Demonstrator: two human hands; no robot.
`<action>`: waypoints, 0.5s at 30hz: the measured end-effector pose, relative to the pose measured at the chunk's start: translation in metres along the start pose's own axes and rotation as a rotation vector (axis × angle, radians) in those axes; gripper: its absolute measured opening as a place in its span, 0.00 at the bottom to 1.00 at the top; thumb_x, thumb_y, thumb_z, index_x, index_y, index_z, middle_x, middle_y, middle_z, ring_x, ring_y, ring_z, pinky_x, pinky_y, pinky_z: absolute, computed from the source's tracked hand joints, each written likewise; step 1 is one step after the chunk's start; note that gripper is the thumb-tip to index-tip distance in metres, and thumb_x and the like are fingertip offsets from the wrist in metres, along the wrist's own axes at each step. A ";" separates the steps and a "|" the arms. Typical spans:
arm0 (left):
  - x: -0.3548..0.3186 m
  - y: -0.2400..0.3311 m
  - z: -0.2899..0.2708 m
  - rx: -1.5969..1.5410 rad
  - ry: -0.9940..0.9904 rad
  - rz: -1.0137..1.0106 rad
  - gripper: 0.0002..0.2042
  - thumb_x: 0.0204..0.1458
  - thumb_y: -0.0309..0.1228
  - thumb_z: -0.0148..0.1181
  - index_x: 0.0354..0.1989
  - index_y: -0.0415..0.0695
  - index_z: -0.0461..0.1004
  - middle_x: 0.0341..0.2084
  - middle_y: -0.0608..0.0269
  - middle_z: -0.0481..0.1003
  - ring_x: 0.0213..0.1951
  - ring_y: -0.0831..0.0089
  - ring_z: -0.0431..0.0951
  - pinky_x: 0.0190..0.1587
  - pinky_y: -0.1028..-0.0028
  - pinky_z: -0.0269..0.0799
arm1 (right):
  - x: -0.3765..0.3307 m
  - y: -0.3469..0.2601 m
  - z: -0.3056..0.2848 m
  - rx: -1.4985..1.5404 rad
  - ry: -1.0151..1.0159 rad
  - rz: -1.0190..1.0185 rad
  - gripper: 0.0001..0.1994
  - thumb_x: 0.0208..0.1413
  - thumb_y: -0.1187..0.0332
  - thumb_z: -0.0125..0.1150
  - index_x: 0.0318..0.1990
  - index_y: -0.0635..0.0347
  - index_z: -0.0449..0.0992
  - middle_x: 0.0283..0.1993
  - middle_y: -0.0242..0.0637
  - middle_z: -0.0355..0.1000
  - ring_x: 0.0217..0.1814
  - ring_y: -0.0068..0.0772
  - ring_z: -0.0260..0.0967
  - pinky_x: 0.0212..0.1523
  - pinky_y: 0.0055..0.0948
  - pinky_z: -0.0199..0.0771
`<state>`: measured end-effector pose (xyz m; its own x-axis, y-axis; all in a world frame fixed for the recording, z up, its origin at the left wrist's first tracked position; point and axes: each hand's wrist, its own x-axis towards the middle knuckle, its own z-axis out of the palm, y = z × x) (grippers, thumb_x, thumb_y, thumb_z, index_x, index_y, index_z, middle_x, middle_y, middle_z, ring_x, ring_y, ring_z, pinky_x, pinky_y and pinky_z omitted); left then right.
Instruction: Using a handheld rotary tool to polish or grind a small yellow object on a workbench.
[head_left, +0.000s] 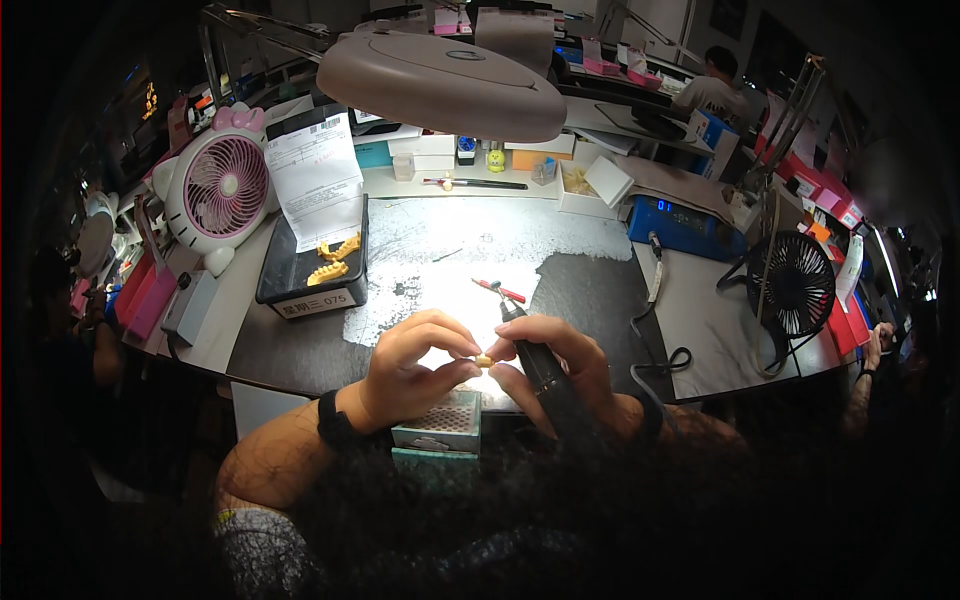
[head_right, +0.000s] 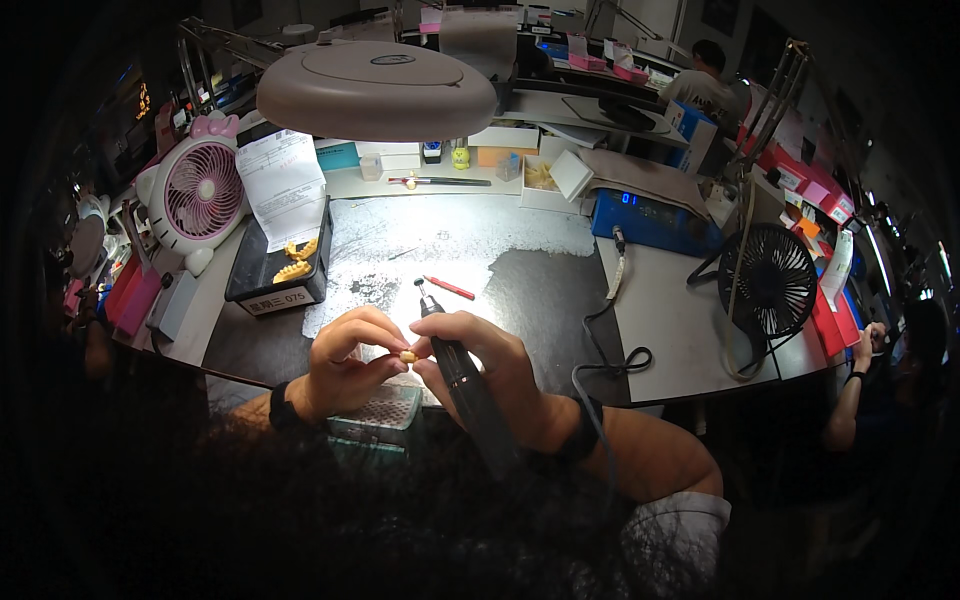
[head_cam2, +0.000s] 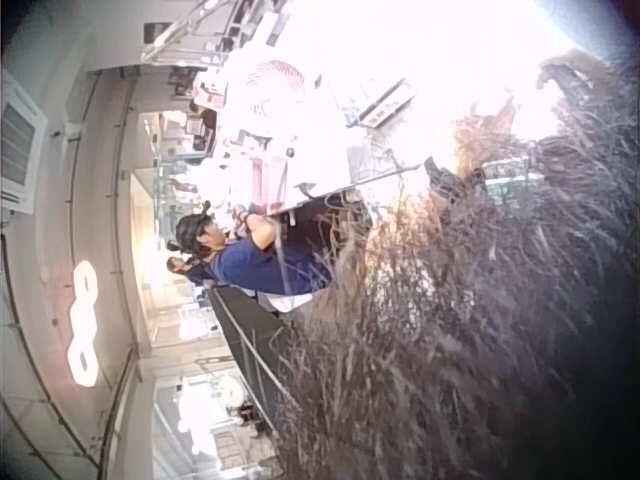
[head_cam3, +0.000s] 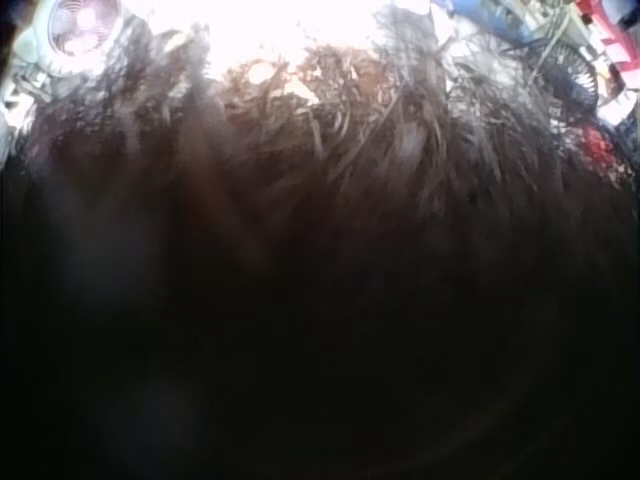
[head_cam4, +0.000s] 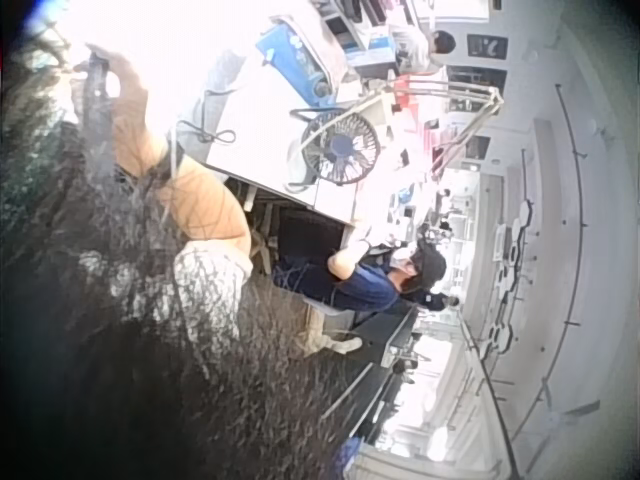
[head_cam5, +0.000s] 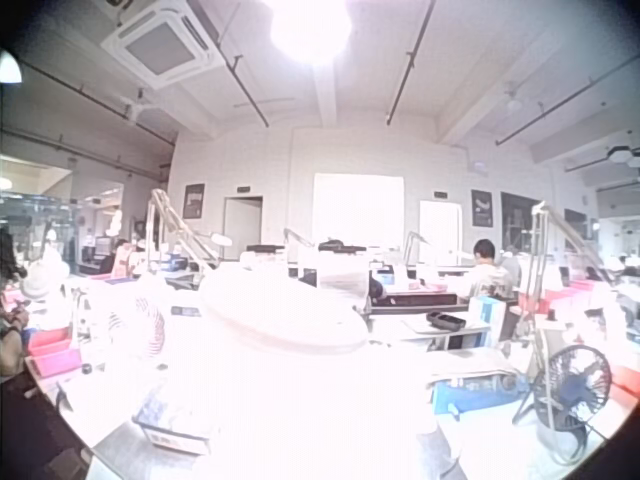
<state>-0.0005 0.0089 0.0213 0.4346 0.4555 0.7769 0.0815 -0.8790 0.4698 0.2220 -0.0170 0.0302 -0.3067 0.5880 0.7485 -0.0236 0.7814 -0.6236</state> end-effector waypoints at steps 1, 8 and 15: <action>0.000 0.000 0.000 0.000 0.000 0.000 0.13 0.47 0.19 0.75 0.39 0.41 0.78 0.35 0.58 0.81 0.37 0.66 0.82 0.39 0.70 0.77 | 0.000 0.000 0.000 -0.007 0.002 -0.005 0.22 0.52 0.84 0.69 0.55 0.63 0.74 0.38 0.41 0.78 0.39 0.31 0.81 0.40 0.28 0.79; 0.001 0.001 0.000 -0.004 -0.002 0.002 0.12 0.47 0.20 0.75 0.38 0.41 0.78 0.35 0.58 0.81 0.36 0.66 0.82 0.39 0.71 0.77 | -0.002 0.003 0.001 0.010 0.007 0.012 0.21 0.53 0.83 0.69 0.54 0.62 0.74 0.38 0.40 0.78 0.39 0.31 0.80 0.40 0.28 0.79; -0.002 0.000 0.001 -0.011 0.005 -0.017 0.11 0.48 0.20 0.74 0.37 0.40 0.78 0.34 0.58 0.81 0.35 0.66 0.82 0.38 0.71 0.77 | -0.002 0.004 0.002 -0.002 0.014 0.026 0.20 0.54 0.80 0.71 0.54 0.62 0.75 0.37 0.39 0.79 0.37 0.28 0.81 0.38 0.26 0.79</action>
<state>-0.0007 0.0084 0.0197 0.4288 0.4708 0.7710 0.0791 -0.8698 0.4871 0.2203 -0.0158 0.0258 -0.2940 0.6106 0.7354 -0.0145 0.7664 -0.6422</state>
